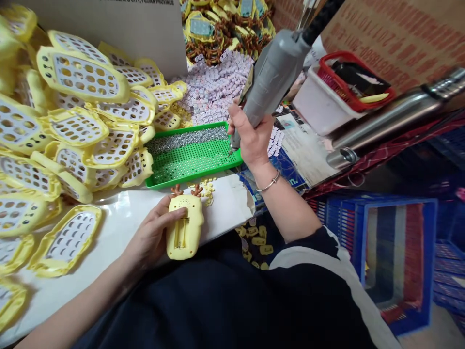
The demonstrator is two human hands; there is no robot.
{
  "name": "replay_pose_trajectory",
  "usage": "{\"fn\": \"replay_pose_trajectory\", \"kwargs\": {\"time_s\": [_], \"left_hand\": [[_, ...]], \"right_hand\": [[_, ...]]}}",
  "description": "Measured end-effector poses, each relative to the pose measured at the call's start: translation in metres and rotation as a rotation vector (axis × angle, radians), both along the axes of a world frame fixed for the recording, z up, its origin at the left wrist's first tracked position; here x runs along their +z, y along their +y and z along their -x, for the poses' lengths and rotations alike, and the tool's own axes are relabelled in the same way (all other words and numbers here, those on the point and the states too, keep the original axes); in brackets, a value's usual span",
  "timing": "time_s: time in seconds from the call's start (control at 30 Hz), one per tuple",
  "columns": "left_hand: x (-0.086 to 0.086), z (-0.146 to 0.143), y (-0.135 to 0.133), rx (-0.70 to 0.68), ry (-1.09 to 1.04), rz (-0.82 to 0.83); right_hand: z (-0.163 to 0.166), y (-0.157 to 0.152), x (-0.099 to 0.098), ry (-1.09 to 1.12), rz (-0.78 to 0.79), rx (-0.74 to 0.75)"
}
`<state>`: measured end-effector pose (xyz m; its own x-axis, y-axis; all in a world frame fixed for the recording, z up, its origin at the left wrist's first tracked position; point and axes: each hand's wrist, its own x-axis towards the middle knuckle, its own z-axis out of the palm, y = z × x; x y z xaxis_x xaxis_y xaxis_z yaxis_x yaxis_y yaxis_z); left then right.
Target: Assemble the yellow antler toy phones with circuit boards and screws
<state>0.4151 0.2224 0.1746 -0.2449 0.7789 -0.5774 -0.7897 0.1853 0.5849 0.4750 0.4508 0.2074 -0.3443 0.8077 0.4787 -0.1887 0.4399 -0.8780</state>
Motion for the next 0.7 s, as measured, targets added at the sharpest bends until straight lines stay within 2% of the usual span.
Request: {"fn": "replay_pose_trajectory", "kwargs": {"time_s": [0.1,0.3,0.5,0.7], "left_hand": [[-0.001,0.0,0.001,0.016,-0.021,0.004],[-0.003,0.0,0.0,0.007,-0.025,-0.005],[-0.001,0.0,0.0,0.01,-0.012,0.01],[0.001,0.0,0.001,0.02,-0.01,0.007]], "right_hand": [[-0.001,0.005,-0.011,-0.043,0.028,-0.008],[0.001,0.008,-0.019,-0.021,0.045,-0.01],[0.0,0.009,-0.02,-0.035,0.027,0.01],[0.002,0.005,-0.018,0.02,0.033,-0.053]]}}
